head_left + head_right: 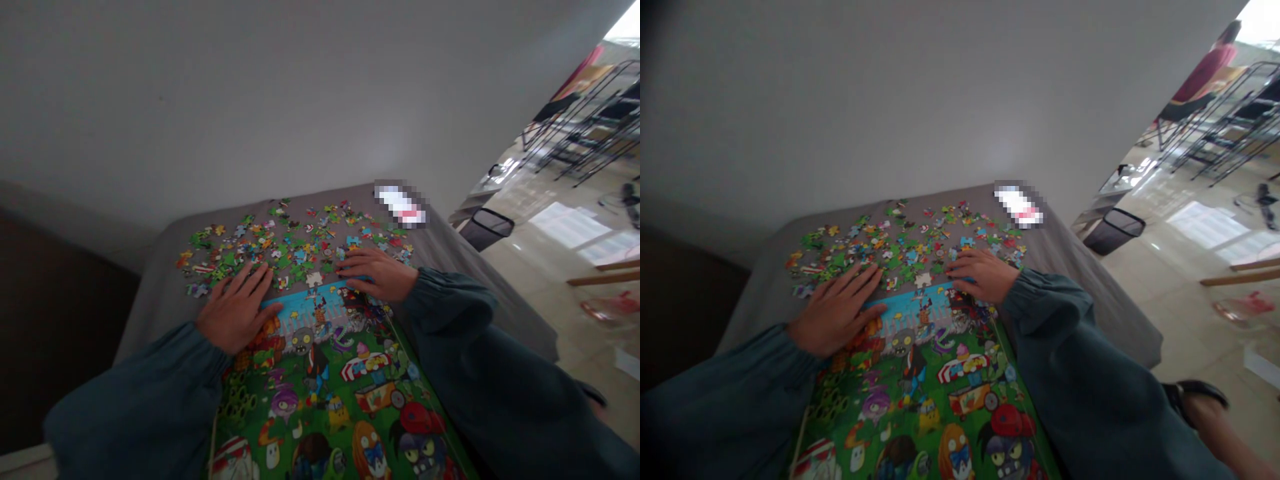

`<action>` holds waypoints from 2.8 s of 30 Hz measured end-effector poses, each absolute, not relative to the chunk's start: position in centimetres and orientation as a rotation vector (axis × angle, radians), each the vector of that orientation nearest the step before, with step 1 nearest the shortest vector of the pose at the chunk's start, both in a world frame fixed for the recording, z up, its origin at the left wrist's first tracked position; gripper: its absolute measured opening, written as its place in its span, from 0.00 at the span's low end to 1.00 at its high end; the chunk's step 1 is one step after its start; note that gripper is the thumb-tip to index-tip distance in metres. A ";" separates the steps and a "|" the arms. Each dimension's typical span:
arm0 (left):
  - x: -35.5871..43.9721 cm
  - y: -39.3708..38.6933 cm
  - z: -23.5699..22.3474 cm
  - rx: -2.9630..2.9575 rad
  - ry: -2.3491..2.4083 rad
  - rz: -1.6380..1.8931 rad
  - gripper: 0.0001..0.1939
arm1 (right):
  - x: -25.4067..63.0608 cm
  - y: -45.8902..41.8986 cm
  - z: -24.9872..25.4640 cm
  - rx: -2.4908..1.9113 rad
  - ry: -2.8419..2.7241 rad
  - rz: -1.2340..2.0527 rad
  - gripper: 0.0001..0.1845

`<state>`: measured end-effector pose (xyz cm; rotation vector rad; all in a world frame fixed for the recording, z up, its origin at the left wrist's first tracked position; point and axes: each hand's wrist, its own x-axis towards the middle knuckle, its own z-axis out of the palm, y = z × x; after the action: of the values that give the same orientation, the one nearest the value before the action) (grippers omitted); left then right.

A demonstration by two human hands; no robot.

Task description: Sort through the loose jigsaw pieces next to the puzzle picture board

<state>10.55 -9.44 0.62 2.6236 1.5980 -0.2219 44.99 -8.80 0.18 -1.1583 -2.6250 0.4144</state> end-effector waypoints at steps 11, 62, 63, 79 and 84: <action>3.9 -5.7 5.9 2.409 1.830 0.499 0.36 | 44.9 -8.8 0.2 -1.079 -2.624 0.381 0.18; 2.2 -5.0 2.2 2.451 1.789 -0.069 0.43 | 43.7 -9.7 1.4 -1.077 -2.685 0.386 0.17; 2.4 -5.5 1.9 2.439 1.789 -0.119 0.45 | 43.7 -9.7 1.4 -1.079 -2.687 0.385 0.17; 4.3 -7.7 3.0 2.400 1.709 -0.398 0.46 | 43.7 -9.8 1.2 -1.087 -2.679 0.395 0.16; 4.4 -7.3 2.7 2.380 1.747 -0.325 0.43 | 43.7 -9.7 1.1 -1.075 -2.679 0.399 0.16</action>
<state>4.41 -7.26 2.67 2.3799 1.7469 -0.3246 43.71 -9.66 1.08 -1.0752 -2.6790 0.3992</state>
